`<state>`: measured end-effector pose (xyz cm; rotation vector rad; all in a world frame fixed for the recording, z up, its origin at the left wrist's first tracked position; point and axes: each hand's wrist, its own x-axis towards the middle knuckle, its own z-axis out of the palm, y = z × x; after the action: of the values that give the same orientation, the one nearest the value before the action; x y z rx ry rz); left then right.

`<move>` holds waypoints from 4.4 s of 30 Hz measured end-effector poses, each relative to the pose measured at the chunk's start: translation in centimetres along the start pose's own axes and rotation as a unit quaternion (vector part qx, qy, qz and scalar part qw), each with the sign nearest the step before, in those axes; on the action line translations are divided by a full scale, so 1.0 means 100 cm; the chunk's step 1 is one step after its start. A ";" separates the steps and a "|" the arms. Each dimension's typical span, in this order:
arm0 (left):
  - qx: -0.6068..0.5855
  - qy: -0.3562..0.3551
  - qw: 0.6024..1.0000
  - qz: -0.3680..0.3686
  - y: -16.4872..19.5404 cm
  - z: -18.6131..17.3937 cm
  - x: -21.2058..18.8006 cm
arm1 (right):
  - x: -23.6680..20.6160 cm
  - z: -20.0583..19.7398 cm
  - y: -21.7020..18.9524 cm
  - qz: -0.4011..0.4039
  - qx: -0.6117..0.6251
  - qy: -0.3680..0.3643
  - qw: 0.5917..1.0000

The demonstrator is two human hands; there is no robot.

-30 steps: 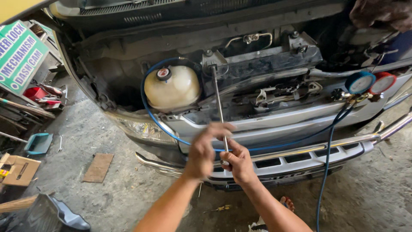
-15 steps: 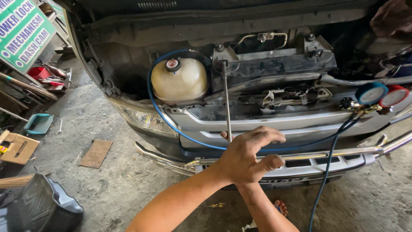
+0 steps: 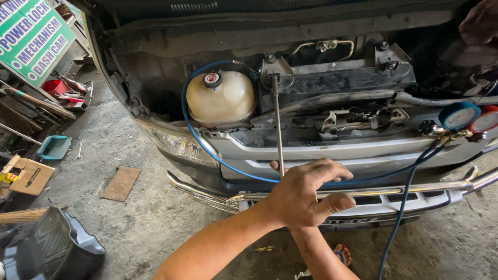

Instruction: The person works under the hood of a white car, using a wrench to tighten bolts on the air conditioning condenser. They connect and adjust refrigerant hoses and gauges, then retrieve a socket wrench from the car interior to continue tightening components.

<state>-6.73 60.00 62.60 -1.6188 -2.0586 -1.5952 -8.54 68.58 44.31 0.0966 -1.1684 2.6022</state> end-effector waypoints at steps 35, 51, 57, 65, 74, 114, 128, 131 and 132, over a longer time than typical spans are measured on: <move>0.557 0.032 0.824 -0.098 -0.203 -0.080 0.018 | -0.112 0.009 -0.087 0.019 -0.055 -0.004 0.998; 0.571 0.029 0.811 -0.125 -0.241 -0.072 0.028 | -0.124 -0.006 -0.088 0.049 -0.068 0.024 0.996; 0.565 -0.002 0.808 -0.167 -0.233 -0.067 0.029 | -0.130 -0.020 -0.078 0.042 -0.092 0.041 0.994; 0.319 0.025 0.923 -0.212 -0.151 -0.092 0.036 | -0.114 -0.008 -0.082 0.068 -0.098 0.029 0.992; 0.145 0.127 0.940 -0.282 -0.146 -0.100 -0.003 | -0.081 0.022 -0.055 0.137 -0.500 -0.069 0.852; 0.519 0.226 0.825 -0.006 -0.236 -0.232 0.324 | 0.056 -0.193 -0.037 0.073 -0.638 -0.217 0.736; 0.468 0.230 0.853 -0.016 -0.251 -0.244 0.290 | 0.096 0.003 -0.079 0.144 -0.587 -0.117 0.788; 0.455 0.352 0.818 -0.009 -0.227 -0.230 0.229 | 0.088 -0.001 -0.092 0.132 -0.572 -0.094 0.804; 0.212 0.437 0.872 0.056 -0.217 -0.207 0.185 | 0.084 -0.003 -0.094 0.121 -0.553 -0.084 0.820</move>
<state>-41.39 59.28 68.87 -0.6437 -1.5934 -1.3256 -13.92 76.65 52.42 -0.0791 -2.6742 1.6746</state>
